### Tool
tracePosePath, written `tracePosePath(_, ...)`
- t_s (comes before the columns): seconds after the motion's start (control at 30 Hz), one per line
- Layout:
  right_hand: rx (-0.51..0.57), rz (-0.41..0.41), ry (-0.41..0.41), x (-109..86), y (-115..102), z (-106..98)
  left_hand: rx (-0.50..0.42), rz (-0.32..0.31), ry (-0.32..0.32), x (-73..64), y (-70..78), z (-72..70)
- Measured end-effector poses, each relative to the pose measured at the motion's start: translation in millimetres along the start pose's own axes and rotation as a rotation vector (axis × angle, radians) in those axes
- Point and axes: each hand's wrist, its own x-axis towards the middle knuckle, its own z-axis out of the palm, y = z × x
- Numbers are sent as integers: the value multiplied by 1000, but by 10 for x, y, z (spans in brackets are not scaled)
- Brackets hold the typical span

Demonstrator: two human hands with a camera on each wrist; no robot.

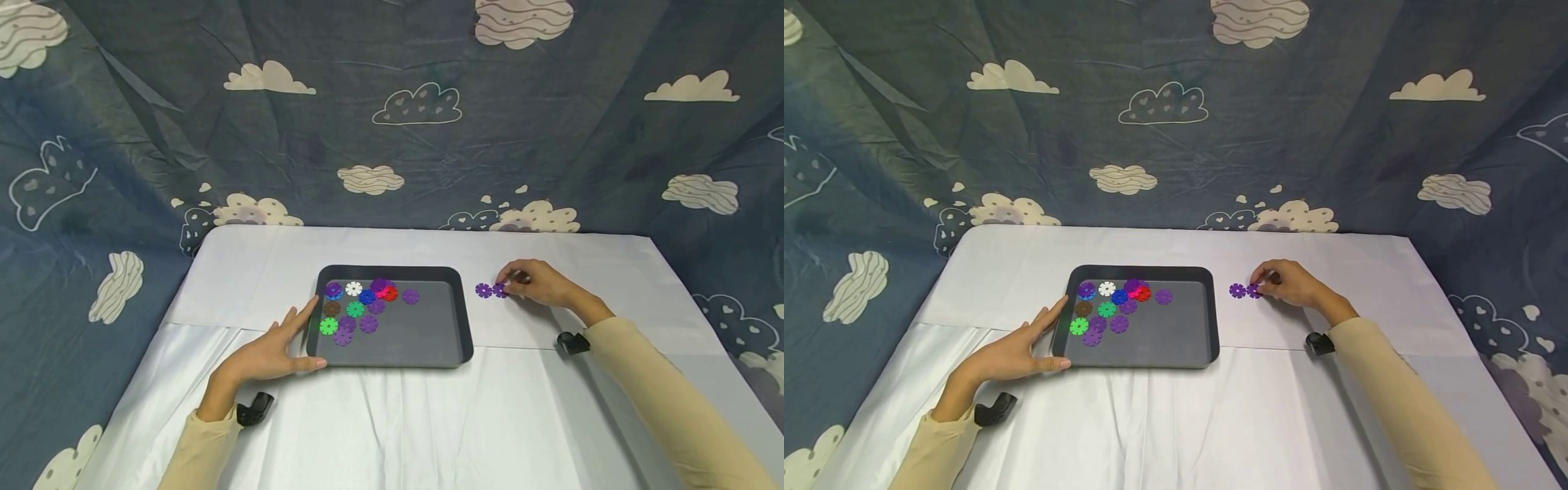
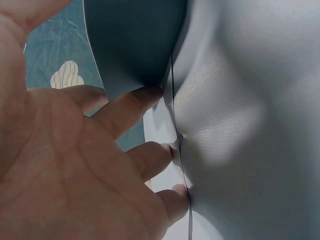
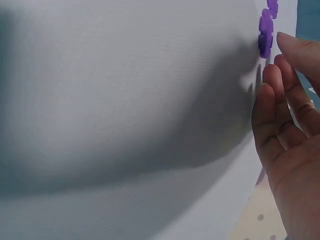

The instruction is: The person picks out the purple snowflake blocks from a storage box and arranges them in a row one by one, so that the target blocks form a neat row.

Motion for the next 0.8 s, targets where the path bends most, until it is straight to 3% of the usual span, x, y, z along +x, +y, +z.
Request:
tracePosePath(0.37, 9, -100, 10, -14, -113, -84, -2, 13, 1, 5, -7, 3)
tracePosePath(0.8, 4, -152, -12, 60, -445, -127, -10, 3, -3, 2, 16, -5)
